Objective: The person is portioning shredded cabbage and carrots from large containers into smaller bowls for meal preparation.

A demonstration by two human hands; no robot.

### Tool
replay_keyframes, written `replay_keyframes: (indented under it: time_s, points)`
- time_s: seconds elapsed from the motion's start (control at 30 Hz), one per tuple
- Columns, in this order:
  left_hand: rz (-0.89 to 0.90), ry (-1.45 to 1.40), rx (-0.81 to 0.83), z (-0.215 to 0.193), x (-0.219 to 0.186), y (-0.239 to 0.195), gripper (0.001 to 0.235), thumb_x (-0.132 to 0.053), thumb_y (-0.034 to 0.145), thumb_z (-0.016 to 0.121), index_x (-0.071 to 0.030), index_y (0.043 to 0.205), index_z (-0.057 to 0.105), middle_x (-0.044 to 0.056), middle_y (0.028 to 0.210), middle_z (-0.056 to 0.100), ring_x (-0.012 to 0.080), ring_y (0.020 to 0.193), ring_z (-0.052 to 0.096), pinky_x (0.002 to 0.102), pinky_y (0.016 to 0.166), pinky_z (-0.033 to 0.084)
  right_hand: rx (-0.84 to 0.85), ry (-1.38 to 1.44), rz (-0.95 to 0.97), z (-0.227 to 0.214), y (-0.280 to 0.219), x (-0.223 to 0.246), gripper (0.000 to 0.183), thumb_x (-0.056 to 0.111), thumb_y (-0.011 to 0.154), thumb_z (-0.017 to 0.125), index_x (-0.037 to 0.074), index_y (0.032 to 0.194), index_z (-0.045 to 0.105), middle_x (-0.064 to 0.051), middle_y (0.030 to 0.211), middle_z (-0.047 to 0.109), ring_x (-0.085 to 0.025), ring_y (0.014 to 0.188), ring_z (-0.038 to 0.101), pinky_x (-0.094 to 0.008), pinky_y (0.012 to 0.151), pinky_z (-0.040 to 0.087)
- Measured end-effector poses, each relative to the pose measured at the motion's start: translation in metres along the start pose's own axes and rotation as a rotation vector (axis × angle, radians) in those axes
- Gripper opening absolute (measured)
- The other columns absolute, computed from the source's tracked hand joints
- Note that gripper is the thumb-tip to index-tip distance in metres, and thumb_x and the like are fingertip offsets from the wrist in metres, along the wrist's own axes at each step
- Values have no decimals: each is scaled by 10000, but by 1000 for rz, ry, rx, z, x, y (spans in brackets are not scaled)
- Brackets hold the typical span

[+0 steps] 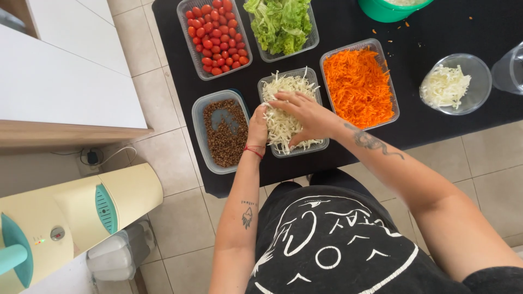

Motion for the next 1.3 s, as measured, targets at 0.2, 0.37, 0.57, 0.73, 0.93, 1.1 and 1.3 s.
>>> replay_keyframes:
  time_s: [0.2, 0.37, 0.57, 0.73, 0.93, 1.1, 1.3]
  points:
    - [1, 20, -130, 1, 18, 5, 530, -474, 940, 444, -89, 1293, 526, 156, 1299, 531, 300, 1225, 481, 437, 1042, 372, -347, -323, -155, 40, -9, 1, 630, 465, 881, 510, 112, 1392, 402, -108, 1426, 393, -252, 1350, 320, -421, 1106, 221]
    - [3, 124, -190, 9, 16, -2, 506, -479, 946, 417, -118, 1276, 545, 131, 1322, 522, 271, 1253, 457, 413, 1075, 340, -551, -94, -93, 51, 0, -11, 444, 171, 974, 411, 100, 1412, 397, -127, 1328, 509, -309, 1239, 469, -428, 1021, 379]
    - [-20, 77, -305, 16, 22, -5, 469, -501, 937, 414, -184, 1247, 569, 55, 1264, 578, 235, 1204, 510, 368, 1007, 430, -667, -323, -52, 55, -1, -13, 434, 140, 907, 535, 99, 1337, 495, -104, 1235, 588, -284, 1163, 546, -376, 951, 452]
    - [-73, 49, -349, 10, 14, -20, 503, -501, 921, 440, -145, 1258, 552, 138, 1268, 562, 316, 1204, 501, 447, 989, 435, -678, -194, -73, 19, -17, 10, 543, 129, 846, 631, 165, 1368, 485, -117, 1418, 419, -363, 1301, 370, -442, 1031, 370]
    - [-115, 40, -330, 10, 34, -2, 496, -552, 912, 435, -218, 1257, 561, 56, 1266, 578, 267, 1199, 516, 418, 1009, 424, -487, -466, -4, 52, -16, 9, 500, 385, 984, 350, 207, 1451, 342, 12, 1522, 283, -180, 1403, 228, -381, 1137, 64]
    - [-56, 116, -316, -1, 40, -3, 461, -505, 950, 375, -206, 1243, 568, 63, 1238, 596, 261, 1190, 524, 434, 1010, 422, -376, -218, 14, 45, -14, 10, 518, 417, 978, 352, 226, 1458, 314, 10, 1533, 239, -182, 1410, 187, -387, 1145, 55]
    - [-12, 31, -324, -26, 27, -4, 454, -508, 965, 359, -195, 1203, 586, 118, 1158, 611, 299, 1097, 572, 455, 879, 494, -438, 454, 216, -19, -26, -15, 495, 105, 911, 512, 216, 1386, 424, -102, 1277, 529, -344, 1235, 421, -493, 1001, 316]
Point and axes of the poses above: each hand's wrist, its own y-axis towards the middle knuckle, its own z-axis out of the palm, x = y × z, the point moved 7 cm from there along y, towards the middle knuckle
